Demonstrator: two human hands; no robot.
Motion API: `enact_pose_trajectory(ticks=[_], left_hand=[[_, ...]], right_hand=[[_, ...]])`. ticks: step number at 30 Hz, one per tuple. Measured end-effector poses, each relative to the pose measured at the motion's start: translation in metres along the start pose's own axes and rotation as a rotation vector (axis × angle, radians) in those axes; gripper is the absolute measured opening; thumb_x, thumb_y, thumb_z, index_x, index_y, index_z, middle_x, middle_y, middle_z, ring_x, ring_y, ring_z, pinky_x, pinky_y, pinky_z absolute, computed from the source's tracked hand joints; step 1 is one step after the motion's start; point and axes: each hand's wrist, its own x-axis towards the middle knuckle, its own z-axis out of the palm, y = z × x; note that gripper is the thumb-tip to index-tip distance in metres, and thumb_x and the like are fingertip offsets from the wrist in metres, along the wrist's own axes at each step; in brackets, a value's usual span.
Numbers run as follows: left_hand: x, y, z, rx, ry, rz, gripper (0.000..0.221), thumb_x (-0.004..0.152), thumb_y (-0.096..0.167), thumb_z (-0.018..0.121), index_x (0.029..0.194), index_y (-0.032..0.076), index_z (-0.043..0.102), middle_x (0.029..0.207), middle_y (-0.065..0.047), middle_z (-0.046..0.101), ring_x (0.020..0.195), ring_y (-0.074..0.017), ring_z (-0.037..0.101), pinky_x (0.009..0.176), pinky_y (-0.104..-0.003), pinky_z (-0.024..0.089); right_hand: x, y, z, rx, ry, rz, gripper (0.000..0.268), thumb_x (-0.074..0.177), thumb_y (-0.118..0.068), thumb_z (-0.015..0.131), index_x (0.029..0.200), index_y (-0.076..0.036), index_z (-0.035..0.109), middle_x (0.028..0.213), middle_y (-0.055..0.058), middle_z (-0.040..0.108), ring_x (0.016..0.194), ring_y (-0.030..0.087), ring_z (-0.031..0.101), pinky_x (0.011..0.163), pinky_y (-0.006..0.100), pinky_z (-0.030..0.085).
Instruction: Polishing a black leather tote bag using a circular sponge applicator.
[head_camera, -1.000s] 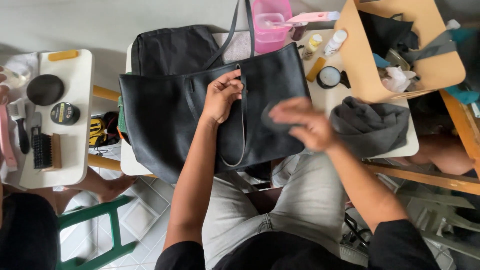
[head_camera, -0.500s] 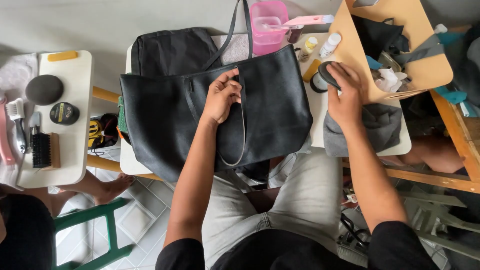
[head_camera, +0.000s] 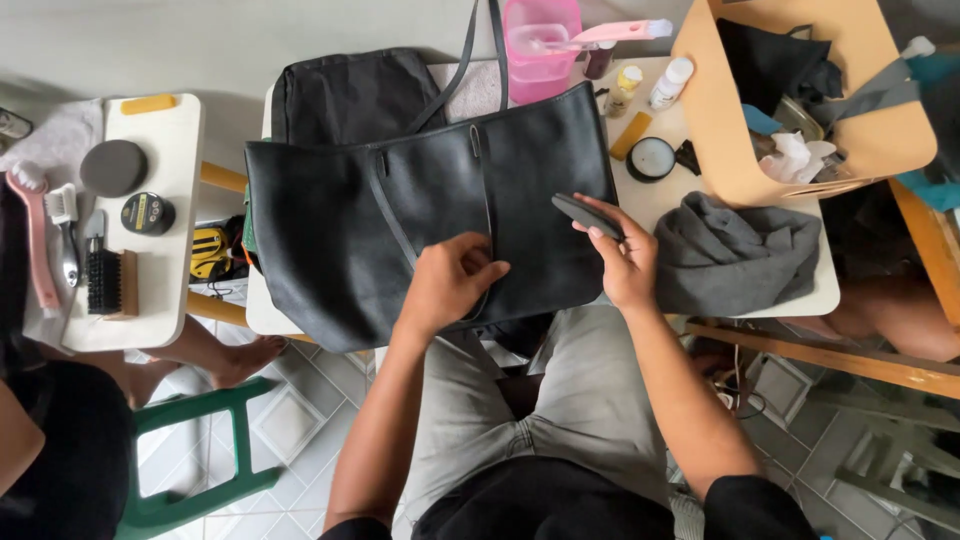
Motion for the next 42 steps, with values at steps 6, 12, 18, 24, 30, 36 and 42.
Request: enact_pose_trajectory(ticks=[6,12,18,24,30,36,42], left_hand=[[-0.013,-0.031,0.037,-0.82,0.05,0.02,0.031,0.09,0.004,0.076,0.118,-0.007,0.071,0.088,-0.017,0.078,0.073,-0.0183,0.074,0.068,-0.031,0.066],[-0.007,-0.049,0.048,-0.994,0.068,0.066,0.036,0.093,-0.001,0.07,0.127,-0.01,0.065,0.095,-0.02,0.077,0.082,-0.0213,0.076,0.073,-0.031,0.066],[-0.006,-0.056,0.052,-0.911,0.04,0.153,0.039,0.094,-0.004,0.068,0.133,-0.01,0.062,0.098,-0.021,0.076,0.086,-0.018,0.073,0.075,-0.032,0.066],[-0.004,-0.062,0.055,-0.896,0.012,0.201,0.04,0.095,-0.004,0.067,0.134,-0.01,0.061,0.093,-0.018,0.075,0.078,-0.0164,0.072,0.068,-0.032,0.065],[0.005,-0.094,0.069,-0.952,0.012,0.206,0.04,0.096,-0.005,0.065,0.136,-0.011,0.059,0.096,-0.018,0.074,0.08,-0.0159,0.07,0.073,-0.033,0.064],[-0.01,-0.049,0.046,-0.954,-0.024,0.247,0.041,0.099,-0.006,0.06,0.14,-0.009,0.057,0.1,-0.019,0.075,0.088,-0.0191,0.071,0.081,-0.037,0.062],[-0.003,-0.073,0.055,-0.765,-0.024,0.299,0.034,0.1,-0.003,0.061,0.134,-0.006,0.064,0.1,-0.021,0.074,0.09,-0.0215,0.07,0.076,-0.037,0.061]], right_hand=[[-0.009,0.003,-0.003,0.073,0.024,-0.029,0.026,0.101,0.003,0.056,0.123,0.016,0.061,0.124,0.032,0.066,0.118,0.04,0.065,0.097,0.058,0.057],[-0.004,-0.004,-0.002,-0.052,-0.051,-0.075,0.026,0.102,0.001,0.057,0.124,0.011,0.065,0.125,0.027,0.068,0.123,0.037,0.063,0.099,0.053,0.055],[0.014,-0.042,0.026,-0.211,-0.17,-0.292,0.026,0.097,0.003,0.065,0.123,0.009,0.07,0.128,0.023,0.068,0.127,0.038,0.06,0.107,0.048,0.049],[0.045,-0.039,0.052,-0.458,-0.364,-0.606,0.031,0.094,0.006,0.066,0.124,0.002,0.074,0.133,0.02,0.069,0.127,0.043,0.06,0.109,0.051,0.048],[0.033,-0.012,0.05,-0.594,-0.56,-0.646,0.041,0.089,0.013,0.057,0.123,-0.002,0.075,0.134,0.017,0.069,0.133,0.042,0.056,0.108,0.052,0.046],[-0.012,-0.03,0.034,-0.603,-0.66,-0.649,0.039,0.091,0.006,0.055,0.12,-0.009,0.076,0.132,0.009,0.071,0.133,0.037,0.058,0.11,0.049,0.046],[0.016,-0.006,0.036,-0.751,-0.582,-0.817,0.041,0.093,0.006,0.054,0.124,-0.012,0.076,0.133,0.008,0.071,0.133,0.036,0.057,0.112,0.048,0.044]])
